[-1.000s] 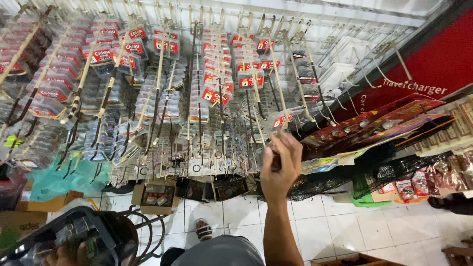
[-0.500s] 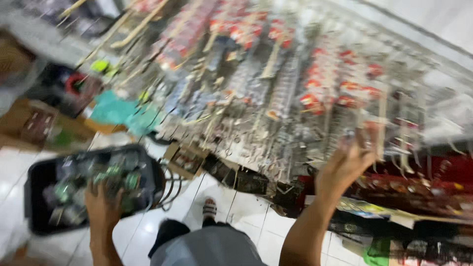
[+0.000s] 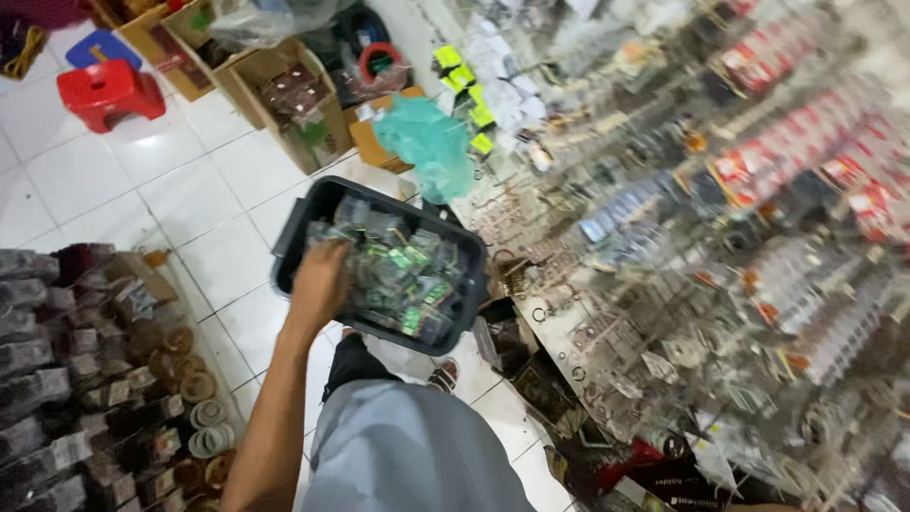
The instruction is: The person takes various small plastic containers of fishing tackle from a bin and hangs them onto display hooks on a wall rack.
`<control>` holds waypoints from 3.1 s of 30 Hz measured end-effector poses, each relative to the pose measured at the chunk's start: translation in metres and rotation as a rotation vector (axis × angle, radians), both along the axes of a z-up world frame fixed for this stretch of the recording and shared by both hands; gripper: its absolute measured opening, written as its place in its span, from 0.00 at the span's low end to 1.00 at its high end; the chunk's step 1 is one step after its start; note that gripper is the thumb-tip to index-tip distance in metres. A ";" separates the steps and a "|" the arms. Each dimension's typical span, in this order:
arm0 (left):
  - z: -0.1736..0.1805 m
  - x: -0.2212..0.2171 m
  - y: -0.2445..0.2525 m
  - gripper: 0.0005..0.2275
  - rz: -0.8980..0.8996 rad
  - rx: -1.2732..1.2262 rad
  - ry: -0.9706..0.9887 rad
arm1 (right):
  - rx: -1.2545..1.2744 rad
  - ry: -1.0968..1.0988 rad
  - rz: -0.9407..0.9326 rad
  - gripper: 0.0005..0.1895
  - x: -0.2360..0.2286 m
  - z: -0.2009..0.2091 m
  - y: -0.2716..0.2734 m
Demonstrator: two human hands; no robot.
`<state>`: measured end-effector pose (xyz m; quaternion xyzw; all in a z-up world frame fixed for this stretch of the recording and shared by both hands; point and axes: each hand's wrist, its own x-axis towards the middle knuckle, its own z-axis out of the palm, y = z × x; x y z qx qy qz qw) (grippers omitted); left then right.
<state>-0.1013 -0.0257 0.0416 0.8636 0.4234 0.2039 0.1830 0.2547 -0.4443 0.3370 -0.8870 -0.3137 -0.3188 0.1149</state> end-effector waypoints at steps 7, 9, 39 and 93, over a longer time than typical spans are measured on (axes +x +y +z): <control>0.033 0.028 0.019 0.28 -0.430 -0.101 0.118 | 0.189 0.739 0.358 0.17 -0.133 -0.029 0.219; 0.022 0.035 0.025 0.35 -0.481 -0.057 0.200 | 0.222 0.849 0.380 0.18 -0.145 -0.096 0.249; 0.050 0.003 0.068 0.57 -0.349 -1.421 -0.349 | 0.709 1.564 0.245 0.20 -0.191 -0.213 0.287; 0.077 0.129 0.013 0.15 0.039 -1.540 -0.669 | 1.190 0.262 0.734 0.17 0.048 0.193 0.329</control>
